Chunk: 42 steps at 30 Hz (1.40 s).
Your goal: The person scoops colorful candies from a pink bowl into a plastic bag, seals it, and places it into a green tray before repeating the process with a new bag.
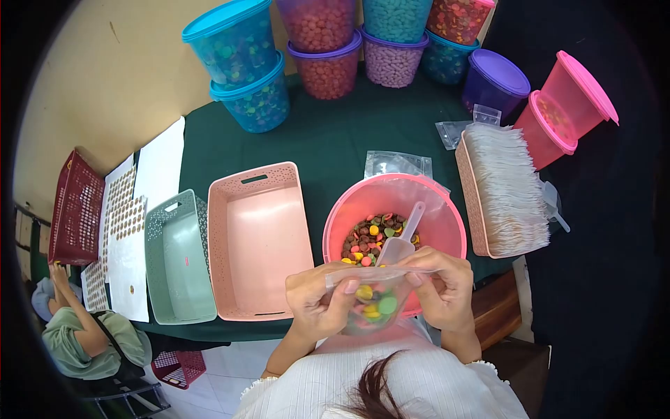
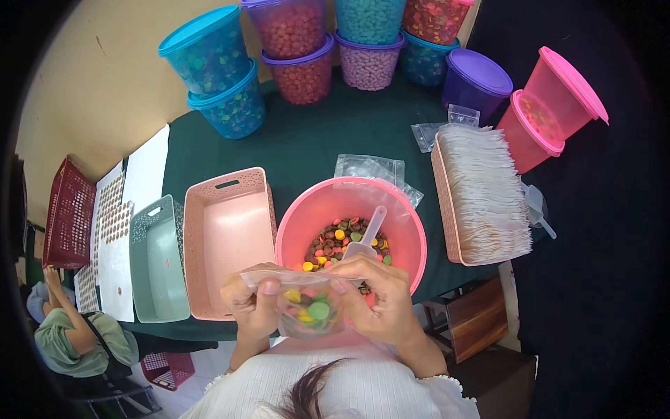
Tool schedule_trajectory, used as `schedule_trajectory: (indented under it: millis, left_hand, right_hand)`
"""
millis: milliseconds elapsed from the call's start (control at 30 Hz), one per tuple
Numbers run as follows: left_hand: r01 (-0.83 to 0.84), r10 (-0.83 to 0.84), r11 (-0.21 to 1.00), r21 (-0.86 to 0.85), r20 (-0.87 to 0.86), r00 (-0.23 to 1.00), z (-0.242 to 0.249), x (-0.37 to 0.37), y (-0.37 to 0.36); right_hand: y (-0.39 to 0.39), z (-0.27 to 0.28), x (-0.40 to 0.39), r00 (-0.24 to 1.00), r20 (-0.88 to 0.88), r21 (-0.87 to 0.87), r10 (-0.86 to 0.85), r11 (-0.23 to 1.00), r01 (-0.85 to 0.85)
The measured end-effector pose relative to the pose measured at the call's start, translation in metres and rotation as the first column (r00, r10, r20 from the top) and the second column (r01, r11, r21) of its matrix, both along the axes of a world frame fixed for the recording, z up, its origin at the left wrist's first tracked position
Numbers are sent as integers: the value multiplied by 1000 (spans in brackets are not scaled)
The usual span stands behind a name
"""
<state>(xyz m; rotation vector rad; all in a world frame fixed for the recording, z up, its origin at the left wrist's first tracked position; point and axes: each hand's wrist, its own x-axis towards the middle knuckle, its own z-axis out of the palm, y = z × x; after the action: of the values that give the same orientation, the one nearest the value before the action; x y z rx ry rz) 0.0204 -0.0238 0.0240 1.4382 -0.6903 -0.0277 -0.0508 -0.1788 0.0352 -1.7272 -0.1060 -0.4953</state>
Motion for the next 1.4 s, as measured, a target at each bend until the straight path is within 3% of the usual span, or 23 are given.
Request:
schedule_trajectory:
  millis: [67,133,267,333,467,667,833,967,1033,1133,1233,1400]
  left_hand:
    - [0,1,1000,-23,41,999,1,0,1]
    - [79,-81,997,-19,-141,987,7,-1,3]
    - [177,-184,976,-124,-48,982,1,1,-2]
    - [144,-151,973,-178,-25,988,-4,1,-3]
    - [118,-126,981,-156,-47,991,-3,-1,1]
    - [184,-183,976,-118,21,983,-4,4,0]
    - [271,-274,954,-129,-9,962,-5,7,-2]
    - [277,-278,950,-145,13,961,-14,12,0]
    - [284,-293,943,-170,-28,956,-14,11,-1]
    - [225,-230,965,-134,-27,973,-14,9,-4]
    - [195,-193,973,-124,28,981,-16,9,-1]
    - [170,-156,973,-155,103,982,-17,13,1]
  right_hand:
    - [3,-1,2,998,30,-12,-61,998,62]
    - [3,-1,3,991,87,-64,-100,992,106]
    - [1,9,1,983,146,-169,-111,976,136]
    - [0,10,0,981,192,-271,-13,960,66]
    - [4,7,3,978,209,-261,-15,963,71]
    - [5,1,6,991,124,-33,-58,998,62]
    - [4,-1,7,972,220,-224,-81,966,131]
    - [8,-3,10,965,261,-255,-41,961,109]
    - [10,0,9,990,139,-227,-22,972,53]
    - [9,1,10,996,73,-133,56,990,-46]
    - [8,1,12,990,67,-162,120,981,-108]
    - [14,0,19,989,133,-256,69,966,-33]
